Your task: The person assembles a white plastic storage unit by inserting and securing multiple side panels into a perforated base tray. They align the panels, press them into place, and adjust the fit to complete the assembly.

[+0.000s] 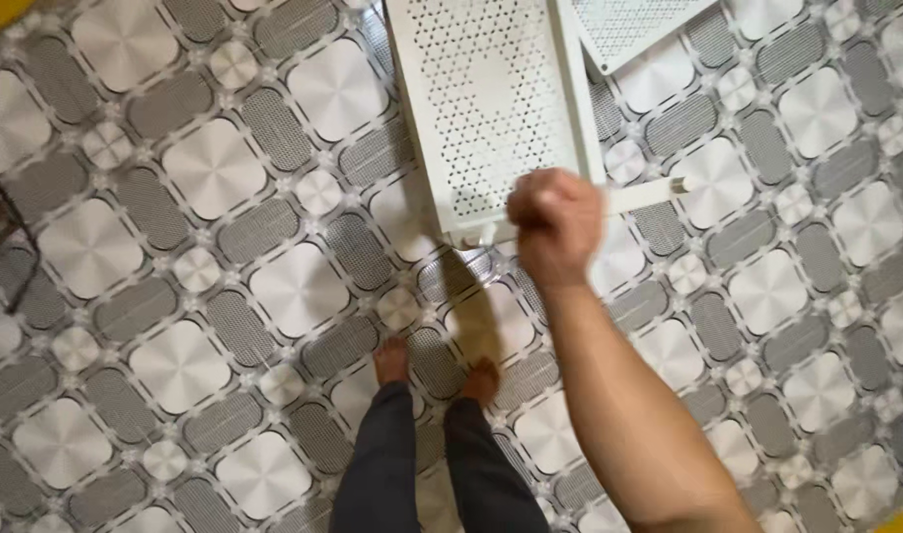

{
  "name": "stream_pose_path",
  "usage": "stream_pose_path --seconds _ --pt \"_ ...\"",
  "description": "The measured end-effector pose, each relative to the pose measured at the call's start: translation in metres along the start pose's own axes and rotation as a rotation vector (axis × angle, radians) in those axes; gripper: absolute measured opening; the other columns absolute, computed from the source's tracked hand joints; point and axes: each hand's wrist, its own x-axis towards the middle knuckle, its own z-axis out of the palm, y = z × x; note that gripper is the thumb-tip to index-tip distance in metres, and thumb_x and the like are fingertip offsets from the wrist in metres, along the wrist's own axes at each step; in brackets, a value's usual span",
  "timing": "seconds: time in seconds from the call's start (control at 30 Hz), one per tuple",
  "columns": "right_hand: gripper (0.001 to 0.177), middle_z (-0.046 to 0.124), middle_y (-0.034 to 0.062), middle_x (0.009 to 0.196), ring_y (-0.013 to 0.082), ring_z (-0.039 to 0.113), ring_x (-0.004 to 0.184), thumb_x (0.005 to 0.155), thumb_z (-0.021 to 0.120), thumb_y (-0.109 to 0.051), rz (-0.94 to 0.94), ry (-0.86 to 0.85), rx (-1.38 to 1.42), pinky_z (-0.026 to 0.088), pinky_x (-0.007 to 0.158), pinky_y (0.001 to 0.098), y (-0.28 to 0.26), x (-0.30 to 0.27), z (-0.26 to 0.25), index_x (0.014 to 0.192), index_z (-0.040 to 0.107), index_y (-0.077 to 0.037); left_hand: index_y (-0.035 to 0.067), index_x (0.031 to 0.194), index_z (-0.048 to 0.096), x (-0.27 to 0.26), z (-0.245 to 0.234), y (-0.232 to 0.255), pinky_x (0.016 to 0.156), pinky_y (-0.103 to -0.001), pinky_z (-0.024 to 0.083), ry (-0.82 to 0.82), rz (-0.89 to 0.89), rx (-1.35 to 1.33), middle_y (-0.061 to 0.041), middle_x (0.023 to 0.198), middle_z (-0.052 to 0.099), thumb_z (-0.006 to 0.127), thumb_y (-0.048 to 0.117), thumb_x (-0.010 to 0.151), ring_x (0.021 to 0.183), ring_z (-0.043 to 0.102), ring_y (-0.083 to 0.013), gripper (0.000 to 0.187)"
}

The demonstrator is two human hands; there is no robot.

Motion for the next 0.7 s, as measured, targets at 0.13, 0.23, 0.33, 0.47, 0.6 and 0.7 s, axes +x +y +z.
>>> stream_pose_path --seconds 0.13,0.23,0.33,0.47,0.6,0.7 --pt "0.028 0.037 0.0055 0.063 0.0161 0.031 0.06 0.092 0.054 -0.014 0.117 0.053 0.134 0.029 0.058 0.0354 0.002 -0.001 0.008 0.07 0.039 -0.004 0.002 0.137 0.052 -0.009 -0.012 0.001 0.106 -0.044 0.047 0.025 0.024 -0.039 -0.016 0.133 0.059 0.069 0.015 0.079 0.125 0.059 -0.0315 0.062" --pt "0.029 0.036 0.0052 0.065 0.016 0.031 0.061 0.092 0.055 -0.013 0.082 -0.015 0.206 0.029 0.058 0.0345 0.003 -0.007 0.019 0.07 0.039 -0.004 0.002 0.141 0.051 0.001 -0.016 -0.014 0.107 -0.043 0.047 0.014 0.115 0.03 -0.016 0.136 0.059 0.066 0.01 0.082 0.128 0.059 -0.0307 0.062" --pt "0.029 0.037 0.0061 0.063 0.0178 0.032 0.059 0.091 0.054 -0.014 0.121 -0.044 0.098 0.03 0.057 0.0349 0.002 -0.007 0.035 0.068 0.04 -0.002 0.001 0.145 0.047 0.046 0.008 -0.043 0.11 -0.043 0.045 -0.076 0.328 0.291 -0.018 0.138 0.058 0.068 0.005 0.08 0.13 0.057 -0.0346 0.068" --pt "0.031 0.038 0.006 0.064 0.017 0.033 0.059 0.09 0.056 -0.015 0.074 -0.087 0.066 0.029 0.056 0.0351 -0.002 -0.004 0.048 0.068 0.039 -0.002 -0.003 0.134 0.045 0.086 0.037 -0.084 0.106 -0.048 0.042 -0.23 0.464 0.537 -0.026 0.131 0.056 0.077 0.009 0.073 0.123 0.053 -0.0437 0.07" --pt "0.03 0.051 0.0149 0.07 0.0215 0.049 0.061 0.088 0.063 -0.013 -0.43 -0.398 -0.739 0.038 0.052 0.0337 -0.013 -0.012 0.049 0.068 0.045 0.002 0.002 0.121 0.053 0.098 0.049 -0.103 0.102 -0.048 0.049 -0.317 0.236 0.635 -0.018 0.122 0.064 0.071 0.013 0.086 0.119 0.06 -0.0391 0.041" --pt "0.032 0.045 0.0071 0.06 0.0162 0.043 0.055 0.088 0.056 -0.021 0.054 -0.315 -0.304 0.035 0.053 0.0344 -0.016 -0.008 0.053 0.068 0.045 0.001 0.004 0.115 0.059 0.11 0.05 -0.099 0.1 -0.049 0.05 -0.317 0.254 0.652 -0.018 0.12 0.067 0.068 0.017 0.09 0.116 0.062 -0.04 0.03"
